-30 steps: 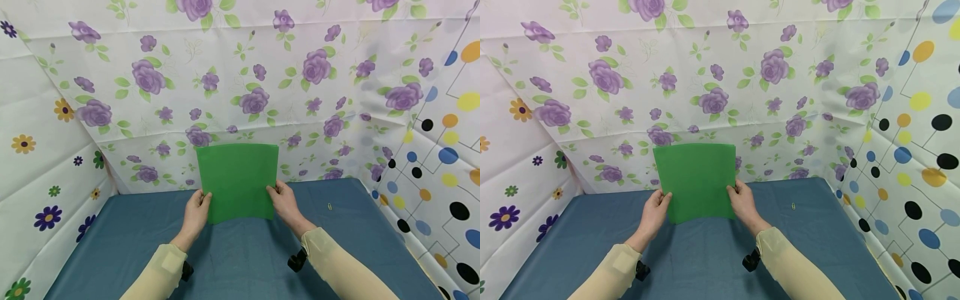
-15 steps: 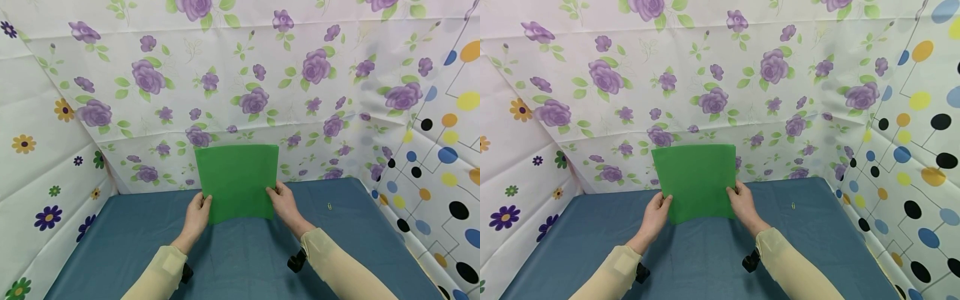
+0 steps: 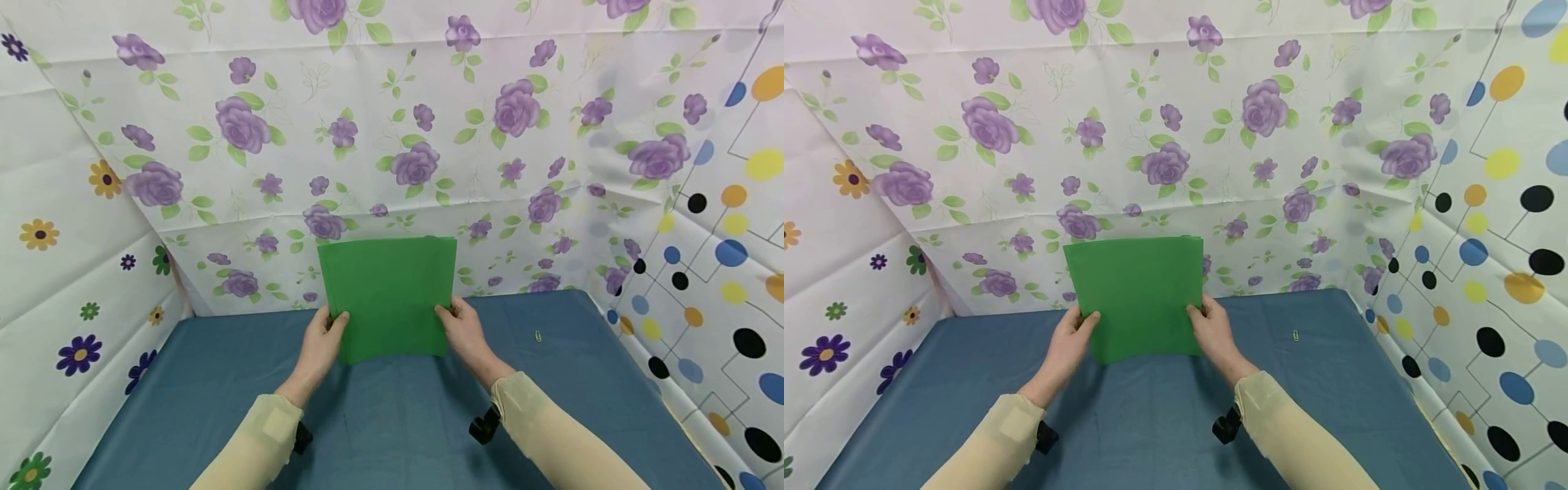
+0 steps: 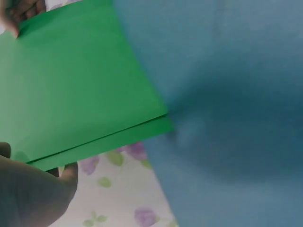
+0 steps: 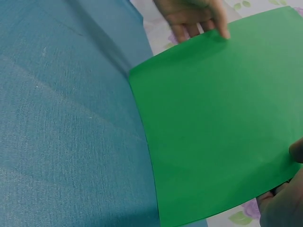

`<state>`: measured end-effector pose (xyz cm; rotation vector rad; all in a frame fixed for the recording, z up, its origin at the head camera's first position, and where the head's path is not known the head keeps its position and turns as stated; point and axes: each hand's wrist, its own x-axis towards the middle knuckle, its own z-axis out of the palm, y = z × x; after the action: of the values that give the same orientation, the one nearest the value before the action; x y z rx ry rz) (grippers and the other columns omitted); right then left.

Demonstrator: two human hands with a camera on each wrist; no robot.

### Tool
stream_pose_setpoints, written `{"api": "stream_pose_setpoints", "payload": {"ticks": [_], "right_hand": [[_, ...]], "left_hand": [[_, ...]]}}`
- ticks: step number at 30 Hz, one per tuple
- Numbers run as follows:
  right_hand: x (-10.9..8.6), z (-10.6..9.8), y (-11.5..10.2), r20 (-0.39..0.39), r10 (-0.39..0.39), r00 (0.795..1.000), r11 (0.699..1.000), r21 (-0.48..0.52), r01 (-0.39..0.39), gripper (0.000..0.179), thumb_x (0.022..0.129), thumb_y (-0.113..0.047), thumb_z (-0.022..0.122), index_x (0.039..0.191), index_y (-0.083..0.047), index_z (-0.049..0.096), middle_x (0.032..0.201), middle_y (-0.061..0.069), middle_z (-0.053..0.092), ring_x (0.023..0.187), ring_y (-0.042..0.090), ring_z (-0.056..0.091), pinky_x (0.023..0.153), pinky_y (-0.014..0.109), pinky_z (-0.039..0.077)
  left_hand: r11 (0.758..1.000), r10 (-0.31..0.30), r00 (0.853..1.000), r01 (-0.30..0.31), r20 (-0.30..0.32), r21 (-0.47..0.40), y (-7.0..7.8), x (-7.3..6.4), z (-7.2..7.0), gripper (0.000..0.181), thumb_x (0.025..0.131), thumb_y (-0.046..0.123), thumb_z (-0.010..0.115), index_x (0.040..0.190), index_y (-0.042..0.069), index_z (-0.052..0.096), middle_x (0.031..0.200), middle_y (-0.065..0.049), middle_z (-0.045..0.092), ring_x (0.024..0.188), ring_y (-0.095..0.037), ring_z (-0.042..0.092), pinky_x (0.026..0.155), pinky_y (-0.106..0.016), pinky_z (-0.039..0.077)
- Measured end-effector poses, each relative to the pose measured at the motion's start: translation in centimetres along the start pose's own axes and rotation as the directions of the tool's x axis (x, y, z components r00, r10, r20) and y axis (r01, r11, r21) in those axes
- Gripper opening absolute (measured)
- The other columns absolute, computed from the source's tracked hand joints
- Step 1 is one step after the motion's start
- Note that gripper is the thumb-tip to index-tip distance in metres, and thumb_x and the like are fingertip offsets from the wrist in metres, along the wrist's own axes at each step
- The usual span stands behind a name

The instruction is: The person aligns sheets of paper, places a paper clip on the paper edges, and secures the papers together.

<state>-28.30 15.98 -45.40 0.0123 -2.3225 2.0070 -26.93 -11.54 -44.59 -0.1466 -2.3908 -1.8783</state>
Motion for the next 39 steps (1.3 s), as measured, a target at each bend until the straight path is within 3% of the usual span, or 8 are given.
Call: {"api": "stream_pose_setpoints", "payload": {"ticks": [5, 8, 13, 18, 25, 28, 31, 39], "right_hand": [[0.1, -0.1, -0.2, 0.003, 0.006, 1.0, 1.0, 0.016, -0.006, 0.031, 0.108, -0.017, 0.055, 0.136, -0.006, 0.061, 0.123, 0.017, 0.065, 0.113, 0.032, 0.064, 0.097, 0.054, 0.052], [0.2, -0.2, -0.1, 0.002, 0.009, 1.0, 1.0, 0.017, -0.009, 0.031, 0.107, -0.017, 0.055, 0.136, -0.006, 0.062, 0.124, 0.017, 0.064, 0.114, 0.032, 0.063, 0.098, 0.054, 0.051], [0.2, -0.2, -0.3, -0.002, 0.019, 1.0, 0.999, 0.028, -0.019, 0.031, 0.106, -0.017, 0.057, 0.135, -0.006, 0.063, 0.126, 0.016, 0.064, 0.116, 0.031, 0.061, 0.099, 0.052, 0.05], [0.2, -0.3, -0.4, -0.01, 0.019, 1.0, 0.999, 0.033, -0.018, 0.033, 0.106, -0.018, 0.057, 0.135, -0.005, 0.063, 0.127, 0.017, 0.064, 0.119, 0.032, 0.06, 0.103, 0.052, 0.047], [0.8, -0.6, -0.2, -0.014, -0.027, 1.0, 0.999, 0.037, 0.027, 0.033, 0.104, -0.014, 0.053, 0.135, -0.006, 0.059, 0.131, 0.016, 0.06, 0.124, 0.031, 0.056, 0.107, 0.053, 0.043], [1.2, -0.5, 0.1, -0.004, -0.033, 0.999, 0.998, 0.056, 0.033, 0.035, 0.102, -0.011, 0.051, 0.137, -0.006, 0.055, 0.134, 0.017, 0.056, 0.126, 0.032, 0.053, 0.107, 0.054, 0.042], [1.3, -0.3, 0.5, 0.012, -0.025, 1.0, 0.997, 0.067, 0.024, 0.042, 0.101, -0.011, 0.049, 0.143, -0.008, 0.049, 0.141, 0.016, 0.052, 0.13, 0.033, 0.049, 0.109, 0.055, 0.039], [0.9, 0.5, 0.8, 0.026, -0.016, 1.0, 0.995, 0.097, 0.014, 0.051, 0.104, -0.014, 0.047, 0.155, -0.016, 0.039, 0.148, 0.014, 0.047, 0.13, 0.035, 0.051, 0.107, 0.057, 0.041]], "left_hand": [[0.995, 0.089, 0.995, -0.087, 0.045, -0.059, 1.4, 1.3, -0.7, 0.042, 0.11, 0.034, 0.049, 0.142, 0.007, 0.049, 0.124, -0.021, 0.059, 0.112, -0.034, 0.06, 0.089, -0.048, 0.052], [0.986, 0.144, 0.988, -0.138, 0.054, -0.099, 1.2, 2.0, -0.8, 0.044, 0.11, 0.038, 0.048, 0.144, 0.01, 0.045, 0.128, -0.017, 0.058, 0.116, -0.032, 0.061, 0.096, -0.052, 0.052], [0.987, 0.136, 0.99, -0.132, 0.04, -0.09, 1.3, 2.0, -0.6, 0.044, 0.112, 0.034, 0.044, 0.147, 0.008, 0.042, 0.132, -0.02, 0.056, 0.12, -0.034, 0.058, 0.098, -0.053, 0.051], [0.99, 0.099, 0.995, -0.096, 0.027, -0.103, 1.5, 2.1, -0.4, 0.036, 0.113, 0.027, 0.042, 0.139, 0.003, 0.047, 0.129, -0.023, 0.054, 0.123, -0.035, 0.056, 0.099, -0.055, 0.048], [0.99, 0.108, 0.993, -0.103, 0.052, -0.098, 4.4, 0.3, -0.6, 0.03, 0.113, 0.018, 0.041, 0.134, -0.003, 0.047, 0.124, -0.027, 0.054, 0.121, -0.04, 0.056, 0.098, -0.059, 0.047], [0.988, 0.127, 0.991, -0.121, 0.052, -0.092, 4.8, 0.0, -0.7, 0.03, 0.113, 0.017, 0.041, 0.134, -0.004, 0.047, 0.126, -0.026, 0.054, 0.121, -0.041, 0.056, 0.098, -0.059, 0.048], [0.988, 0.124, 0.991, -0.119, 0.046, -0.101, 4.6, 0.2, -0.6, 0.029, 0.113, 0.017, 0.041, 0.131, -0.005, 0.048, 0.125, -0.027, 0.053, 0.121, -0.041, 0.055, 0.098, -0.059, 0.047], [0.986, 0.106, 0.994, -0.102, 0.023, -0.135, 1.3, 2.0, -0.1, 0.032, 0.112, 0.03, 0.042, 0.128, 0.003, 0.048, 0.127, -0.02, 0.051, 0.121, -0.035, 0.055, 0.099, -0.054, 0.047]]}}
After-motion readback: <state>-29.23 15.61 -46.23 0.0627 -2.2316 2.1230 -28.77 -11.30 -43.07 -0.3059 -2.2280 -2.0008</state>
